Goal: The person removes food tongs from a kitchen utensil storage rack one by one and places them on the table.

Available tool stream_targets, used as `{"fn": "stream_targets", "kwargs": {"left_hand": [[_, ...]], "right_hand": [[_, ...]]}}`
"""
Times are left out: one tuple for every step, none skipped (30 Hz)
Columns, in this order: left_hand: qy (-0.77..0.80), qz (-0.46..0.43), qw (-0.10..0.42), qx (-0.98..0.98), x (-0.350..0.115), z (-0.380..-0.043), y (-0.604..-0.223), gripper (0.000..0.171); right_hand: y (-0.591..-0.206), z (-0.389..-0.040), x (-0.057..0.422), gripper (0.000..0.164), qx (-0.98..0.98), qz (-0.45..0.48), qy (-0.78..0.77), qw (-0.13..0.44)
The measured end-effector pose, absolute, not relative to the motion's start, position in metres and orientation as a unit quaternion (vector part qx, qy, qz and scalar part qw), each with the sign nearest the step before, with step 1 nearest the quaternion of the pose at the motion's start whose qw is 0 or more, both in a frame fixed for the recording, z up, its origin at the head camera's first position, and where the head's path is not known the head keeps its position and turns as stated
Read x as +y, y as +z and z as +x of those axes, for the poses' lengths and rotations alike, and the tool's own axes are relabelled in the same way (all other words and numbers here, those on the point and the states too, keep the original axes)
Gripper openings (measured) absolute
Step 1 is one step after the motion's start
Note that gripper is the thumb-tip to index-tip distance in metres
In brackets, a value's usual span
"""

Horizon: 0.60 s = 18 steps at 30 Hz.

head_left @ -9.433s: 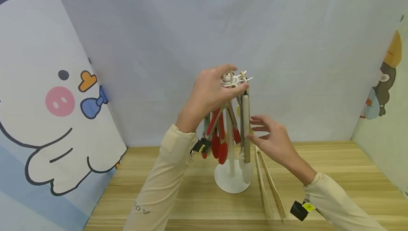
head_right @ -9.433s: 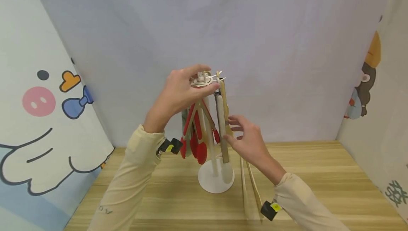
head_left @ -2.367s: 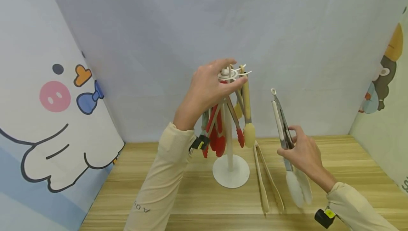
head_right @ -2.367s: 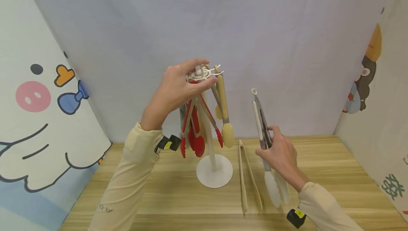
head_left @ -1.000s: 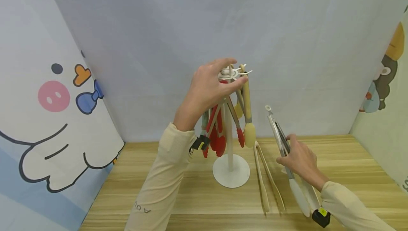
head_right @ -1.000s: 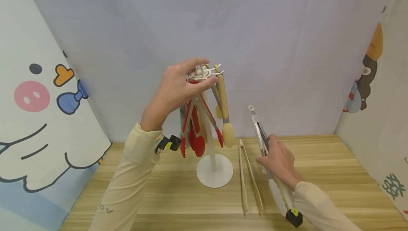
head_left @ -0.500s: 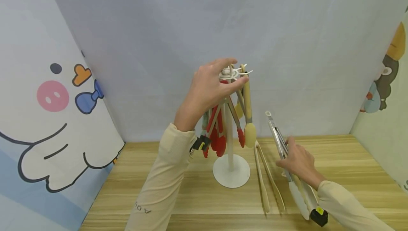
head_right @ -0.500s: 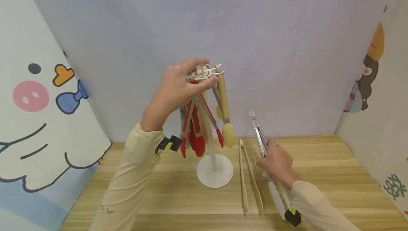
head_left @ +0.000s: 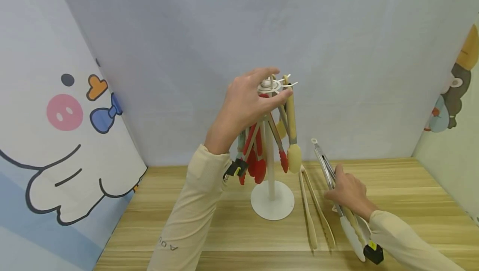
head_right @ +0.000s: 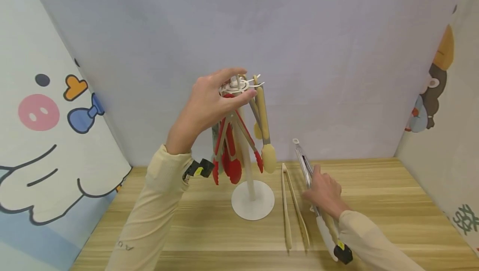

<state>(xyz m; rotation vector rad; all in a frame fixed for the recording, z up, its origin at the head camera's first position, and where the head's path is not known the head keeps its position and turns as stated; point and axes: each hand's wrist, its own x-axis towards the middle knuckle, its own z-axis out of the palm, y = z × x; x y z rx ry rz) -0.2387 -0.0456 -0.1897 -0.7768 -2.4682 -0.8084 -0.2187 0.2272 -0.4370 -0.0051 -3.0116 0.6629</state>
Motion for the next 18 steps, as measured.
{"fn": "stream_targets", "kwargs": {"left_hand": [[-0.291,-0.280,0.214,-0.890,-0.0457,-0.2388,-0.1894,0.051],[-0.289,-0.279,0.213,-0.891,-0.0458,-0.2389,-0.1893,0.051],[-0.288,-0.279,0.213,-0.891,-0.0458,-0.2391,-0.1891,0.051],[-0.288,-0.279,0.212,-0.891,-0.0458,-0.2392,-0.1891,0.051],[-0.287,-0.279,0.211,-0.892,-0.0458,-0.2393,-0.1891,0.051],[-0.286,-0.279,0.211,-0.892,-0.0458,-0.2391,-0.1890,0.051],[-0.286,-0.279,0.211,-0.892,-0.0458,-0.2393,-0.1891,0.051],[-0.285,-0.279,0.212,-0.892,-0.0458,-0.2394,-0.1891,0.051],[-0.285,-0.279,0.212,-0.892,-0.0458,-0.2395,-0.1892,0.051],[-0.284,-0.279,0.213,-0.892,-0.0458,-0.2398,-0.1892,0.051],[-0.283,-0.279,0.213,-0.893,-0.0458,-0.2399,-0.1892,0.051],[-0.283,-0.279,0.213,-0.892,-0.0459,-0.2400,-0.1893,0.051],[-0.284,-0.280,0.214,-0.892,-0.0460,-0.2402,-0.1895,0.051],[-0.286,-0.280,0.214,-0.891,-0.0461,-0.2401,-0.1897,0.051],[-0.289,-0.282,0.215,-0.889,-0.0462,-0.2401,-0.1899,0.051],[-0.292,-0.283,0.216,-0.888,-0.0462,-0.2401,-0.1900,0.051],[-0.293,-0.284,0.217,-0.887,-0.0463,-0.2401,-0.1901,0.050],[-0.296,-0.285,0.219,-0.885,-0.0463,-0.2400,-0.1902,0.050]], "right_hand": [[-0.4375,-0.2188,0.2269,0.050,-0.977,-0.003,0.213,0.025],[-0.4378,-0.2187,0.2265,0.051,-0.977,-0.004,0.211,0.021],[-0.4382,-0.2188,0.2262,0.051,-0.978,-0.004,0.210,0.017],[-0.4385,-0.2188,0.2260,0.050,-0.978,-0.005,0.209,0.015],[-0.4388,-0.2190,0.2259,0.050,-0.978,-0.005,0.207,0.013],[-0.4391,-0.2190,0.2255,0.050,-0.978,-0.006,0.207,0.011],[-0.4395,-0.2192,0.2253,0.050,-0.978,-0.007,0.206,0.009],[-0.4398,-0.2193,0.2249,0.050,-0.979,-0.008,0.205,0.007],[-0.4403,-0.2195,0.2247,0.051,-0.979,-0.009,0.205,0.006],[-0.4407,-0.2196,0.2244,0.051,-0.979,-0.010,0.205,0.004],[-0.4411,-0.2198,0.2243,0.052,-0.979,-0.010,0.204,0.003],[-0.4416,-0.2198,0.2241,0.052,-0.979,-0.012,0.205,0.001],[-0.4422,-0.2199,0.2242,0.053,-0.979,-0.013,0.204,-0.001],[-0.4428,-0.2198,0.2243,0.053,-0.979,-0.014,0.204,-0.003],[-0.4435,-0.2198,0.2245,0.053,-0.979,-0.015,0.203,-0.004],[-0.4440,-0.2196,0.2247,0.053,-0.979,-0.015,0.203,-0.005],[-0.4447,-0.2195,0.2249,0.053,-0.979,-0.015,0.202,-0.007],[-0.4456,-0.2193,0.2252,0.052,-0.979,-0.015,0.203,-0.007]]}}
